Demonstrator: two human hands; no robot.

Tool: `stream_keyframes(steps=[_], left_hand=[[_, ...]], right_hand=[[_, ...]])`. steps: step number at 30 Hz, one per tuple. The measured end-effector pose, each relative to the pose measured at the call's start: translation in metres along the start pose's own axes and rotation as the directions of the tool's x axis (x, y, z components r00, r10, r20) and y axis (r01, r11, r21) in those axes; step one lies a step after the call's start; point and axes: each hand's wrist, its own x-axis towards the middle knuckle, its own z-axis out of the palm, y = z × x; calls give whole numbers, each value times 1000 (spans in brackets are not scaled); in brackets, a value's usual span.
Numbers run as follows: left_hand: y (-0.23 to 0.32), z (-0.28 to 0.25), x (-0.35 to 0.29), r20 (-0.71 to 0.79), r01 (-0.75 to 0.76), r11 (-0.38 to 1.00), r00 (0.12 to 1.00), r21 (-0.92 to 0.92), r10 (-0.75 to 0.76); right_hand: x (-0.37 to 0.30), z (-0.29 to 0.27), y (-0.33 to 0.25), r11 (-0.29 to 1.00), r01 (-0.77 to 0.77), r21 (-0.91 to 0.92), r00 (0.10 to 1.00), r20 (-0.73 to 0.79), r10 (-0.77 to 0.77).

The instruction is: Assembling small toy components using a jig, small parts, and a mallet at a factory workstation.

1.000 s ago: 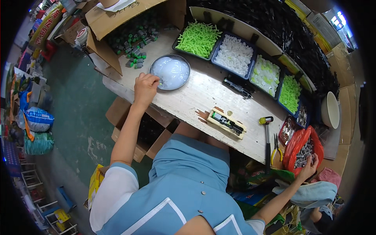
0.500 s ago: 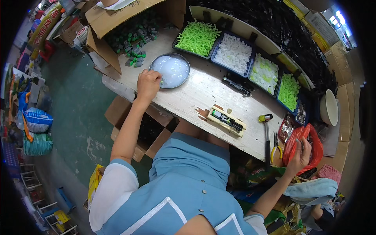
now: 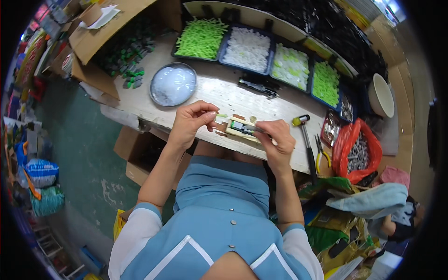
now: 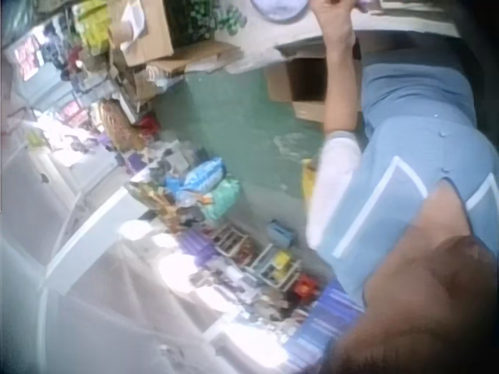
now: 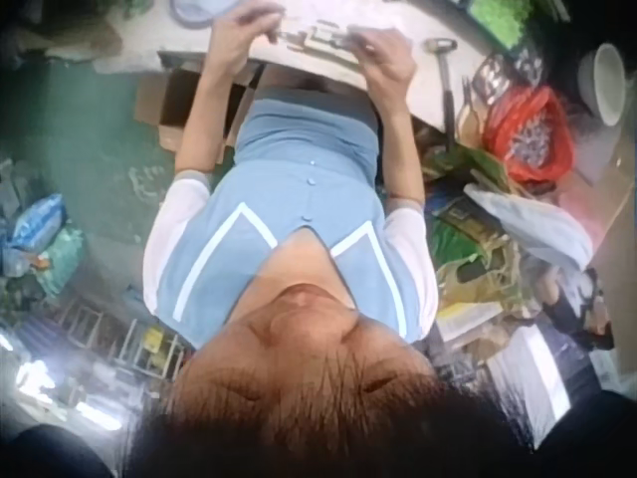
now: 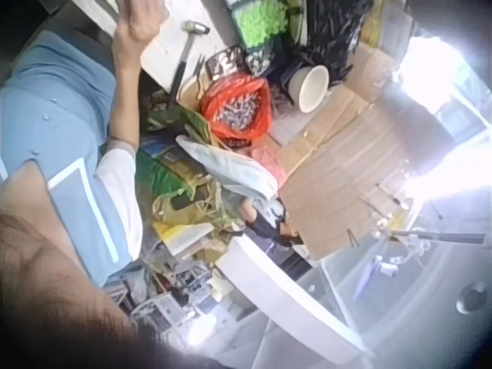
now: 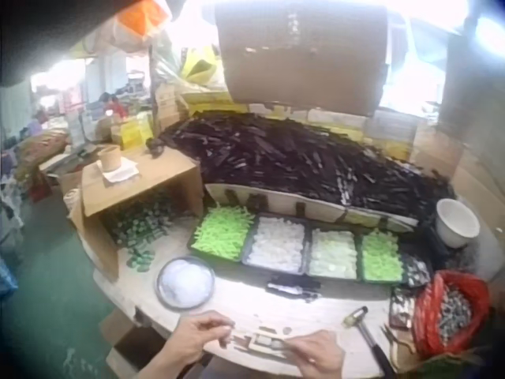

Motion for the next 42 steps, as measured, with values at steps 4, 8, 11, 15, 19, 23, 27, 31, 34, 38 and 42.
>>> stream_keyframes(steps=[4, 8, 11, 15, 19, 23, 27, 31, 34, 38, 42], left_hand=[[-5, 23, 3, 76, 89, 994, 994, -68, -84], [-8, 32, 5, 96, 135, 989, 987, -66, -128], [-9, 37, 6, 105, 148, 986, 984, -72, -140], [-10, 40, 7, 105, 183, 981, 979, -60, -176], [-6, 42, 9, 93, 185, 981, 979, -53, -179], [-9, 44, 9, 94, 188, 981, 979, -42, -183], [-11, 49, 10, 104, 232, 972, 969, -49, -226], [-7, 51, 16, 127, 363, 929, 927, -66, -353], [-10, 51, 21, 143, 445, 890, 892, -97, -430], [-18, 55, 24, 173, 507, 854, 857, -118, -485], [-22, 61, 22, 173, 524, 848, 846, -84, -505]], right_hand=[[0, 4, 1, 995, 35, -89, 999, -4, -35], [-2, 0, 3, 988, 54, -145, 998, -6, -55], [-3, -2, 5, 983, 70, -169, 997, -15, -73], [-4, -4, 7, 960, 157, -231, 987, 8, -159], [-6, -10, 7, 941, 182, -284, 983, 17, -184], [-6, -15, 7, 931, 179, -317, 983, 25, -181], [-9, -15, 9, 918, 209, -337, 977, 31, -211], [-13, -18, 11, 861, 310, -404, 948, 65, -311], [-14, -18, 10, 840, 344, -420, 936, 82, -343], [-15, -17, 13, 845, 344, -410, 937, 90, -338], [-21, -18, 22, 860, 319, -398, 947, 94, -308]])
